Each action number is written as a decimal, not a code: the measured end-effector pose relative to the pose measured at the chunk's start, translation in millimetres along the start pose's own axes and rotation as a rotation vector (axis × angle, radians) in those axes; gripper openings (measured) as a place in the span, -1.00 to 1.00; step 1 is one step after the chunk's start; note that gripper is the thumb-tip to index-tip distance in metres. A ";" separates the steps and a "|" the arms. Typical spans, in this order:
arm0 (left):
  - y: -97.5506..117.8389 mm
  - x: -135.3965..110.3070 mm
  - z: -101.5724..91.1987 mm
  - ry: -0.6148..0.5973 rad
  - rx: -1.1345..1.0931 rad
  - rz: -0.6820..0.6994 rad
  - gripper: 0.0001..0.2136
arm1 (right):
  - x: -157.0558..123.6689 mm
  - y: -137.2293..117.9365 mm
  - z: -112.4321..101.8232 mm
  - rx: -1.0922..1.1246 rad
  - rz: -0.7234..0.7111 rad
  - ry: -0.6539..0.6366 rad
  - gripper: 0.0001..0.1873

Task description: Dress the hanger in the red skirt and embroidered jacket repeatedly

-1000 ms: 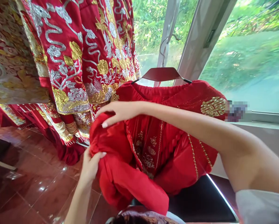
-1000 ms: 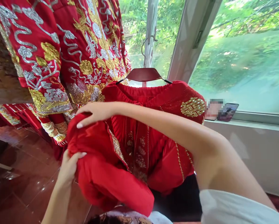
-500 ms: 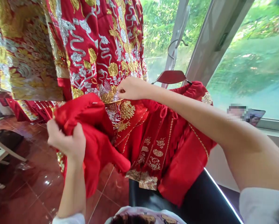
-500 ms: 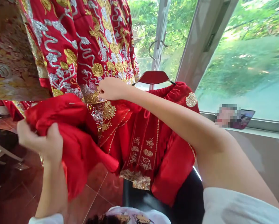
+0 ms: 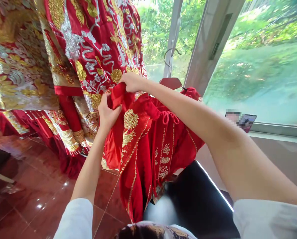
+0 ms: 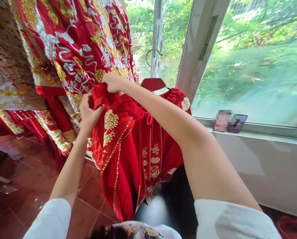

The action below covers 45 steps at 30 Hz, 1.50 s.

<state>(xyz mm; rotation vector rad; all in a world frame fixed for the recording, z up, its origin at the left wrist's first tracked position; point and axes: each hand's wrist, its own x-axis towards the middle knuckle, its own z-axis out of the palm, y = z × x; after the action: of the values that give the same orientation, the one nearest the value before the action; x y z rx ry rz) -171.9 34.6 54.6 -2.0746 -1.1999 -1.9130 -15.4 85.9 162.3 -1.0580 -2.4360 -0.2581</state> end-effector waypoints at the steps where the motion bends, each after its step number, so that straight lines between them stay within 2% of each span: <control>1: -2.4 -5.0 -3.4 -0.068 -0.040 -0.044 -0.60 | 1.9 5.9 -1.1 -0.110 0.011 0.032 -0.84; 3: -8.6 -17.6 -9.1 -0.265 -0.132 -0.171 -0.58 | 3.6 19.2 -3.8 -0.302 0.078 0.099 -0.79; 5: -13.3 -31.8 -12.5 -0.469 -0.236 -0.328 -0.65 | 2.1 31.1 -9.7 -0.356 0.149 0.167 -0.78; 6: -13.8 -38.6 -13.5 -0.534 -0.292 -0.399 -0.69 | -0.3 34.9 -14.5 -0.359 0.164 0.173 -0.80; 8: -9.3 -50.2 -15.6 -0.581 -0.361 -0.487 -0.71 | -9.5 36.4 -27.0 -0.333 0.156 0.088 -0.85; 10: 1.9 -57.8 -20.0 -0.528 -0.350 -0.491 -0.71 | -24.4 30.0 -39.0 -0.284 0.163 -0.047 -0.88; 12: 16.5 -61.1 -27.9 -0.394 -0.284 -0.447 -0.73 | -41.4 19.9 -44.3 -0.250 0.185 -0.120 -0.87; 16: 42.3 -56.8 -50.6 -0.034 -0.205 -0.342 -0.67 | -59.0 5.7 -27.4 -0.210 0.242 0.022 -0.82; 19: 60.4 -48.8 -62.1 0.081 -0.091 -0.223 -0.60 | -51.7 4.4 -5.4 -0.154 0.310 0.126 -0.77; 21: 75.5 -46.2 -57.8 0.110 0.070 -0.105 -0.59 | -42.5 5.9 6.0 -0.138 0.369 0.202 -0.71; 22: 83.6 -46.9 -49.8 0.117 0.154 -0.044 -0.60 | -38.0 7.2 10.2 -0.131 0.399 0.235 -0.69; 24: 98.0 -53.0 -21.1 0.108 0.283 0.049 -0.65 | -30.5 10.8 15.7 -0.114 0.451 0.281 -0.66; 26: 104.5 -63.7 21.3 0.010 0.338 0.068 -0.73 | -26.0 16.4 16.9 -0.098 0.469 0.299 -0.66; 27: 102.7 -69.3 44.7 -0.091 0.351 0.041 -0.77 | -25.0 20.4 15.6 -0.096 0.463 0.296 -0.66; 29: 87.9 -78.1 87.7 -0.348 0.347 -0.049 -0.84 | -26.3 31.0 8.9 -0.123 0.363 0.239 -0.66; 31: 61.1 -80.9 117.4 -0.434 0.316 -0.122 -0.87 | -31.6 44.7 -2.3 -0.165 0.222 0.148 -0.66; 33: 32.1 -78.6 129.2 -0.449 0.275 -0.141 -0.88 | -39.1 59.2 -14.8 -0.193 0.109 0.040 -0.66; 36: 9.0 -74.7 117.5 -0.499 0.182 -0.121 -0.92 | -48.9 73.3 -26.3 -0.208 0.084 -0.062 -0.69; 38: 14.3 -74.3 98.2 -0.546 0.075 -0.107 -0.91 | -52.1 73.8 -26.5 -0.211 0.114 -0.058 -0.71; 39: 21.5 -73.6 87.8 -0.517 0.037 -0.083 -0.87 | -52.7 71.4 -24.8 -0.206 0.136 -0.037 -0.72; 40: 30.1 -71.7 77.9 -0.438 0.029 -0.049 -0.83 | -52.8 67.9 -22.7 -0.197 0.155 -0.013 -0.73; 43: 50.9 -52.0 59.2 -0.063 0.134 0.029 -0.77 | -51.6 56.0 -16.7 -0.175 0.195 0.062 -0.73; 44: 53.5 -39.8 58.0 0.001 0.163 0.020 -0.74 | -51.0 53.2 -15.5 -0.179 0.202 0.085 -0.74; 45: 53.7 -25.4 59.5 -0.002 0.169 -0.001 -0.71 | -50.2 51.4 -14.8 -0.188 0.205 0.102 -0.76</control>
<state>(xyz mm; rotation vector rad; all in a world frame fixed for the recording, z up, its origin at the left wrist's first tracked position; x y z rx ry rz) -90.5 17.3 42.8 -1.9906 -1.3127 -1.7433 56.8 83.9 150.0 -1.3309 -2.2259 -0.4674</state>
